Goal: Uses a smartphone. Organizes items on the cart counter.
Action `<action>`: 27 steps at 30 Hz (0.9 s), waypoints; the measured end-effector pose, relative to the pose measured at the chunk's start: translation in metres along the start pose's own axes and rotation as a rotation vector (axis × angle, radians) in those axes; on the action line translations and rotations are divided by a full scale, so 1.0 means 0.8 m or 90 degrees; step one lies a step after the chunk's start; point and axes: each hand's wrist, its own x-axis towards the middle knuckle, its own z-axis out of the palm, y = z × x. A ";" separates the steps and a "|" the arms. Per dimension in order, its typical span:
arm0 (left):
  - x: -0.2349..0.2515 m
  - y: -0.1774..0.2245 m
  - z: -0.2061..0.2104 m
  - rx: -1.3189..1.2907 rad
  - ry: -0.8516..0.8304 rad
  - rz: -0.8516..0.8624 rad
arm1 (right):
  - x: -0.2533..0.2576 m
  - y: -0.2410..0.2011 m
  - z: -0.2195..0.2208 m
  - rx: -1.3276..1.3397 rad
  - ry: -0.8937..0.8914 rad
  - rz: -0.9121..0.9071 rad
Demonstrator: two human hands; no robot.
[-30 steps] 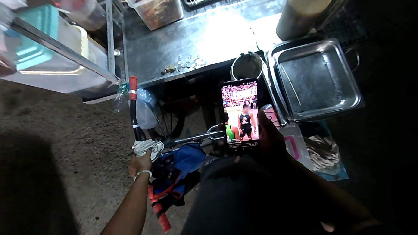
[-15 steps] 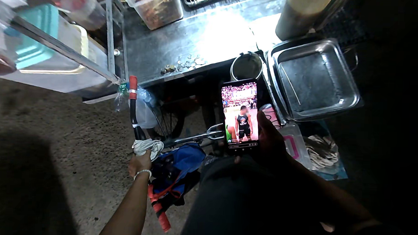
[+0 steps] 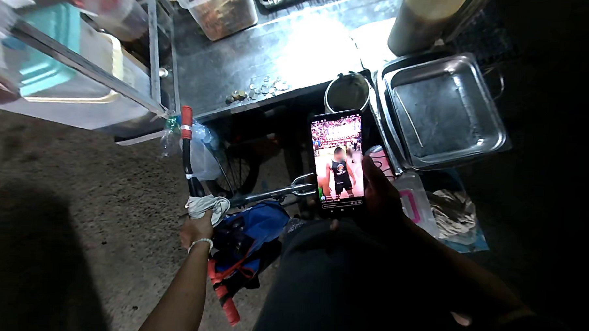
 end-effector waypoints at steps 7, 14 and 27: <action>0.001 0.000 0.000 0.005 0.000 0.003 | 0.000 0.000 0.005 -0.026 0.034 -0.036; 0.003 -0.001 0.001 0.008 0.000 0.006 | 0.000 -0.001 0.007 -0.025 0.040 -0.044; 0.000 0.000 -0.001 0.007 0.003 0.007 | 0.003 -0.002 -0.004 0.004 0.011 0.022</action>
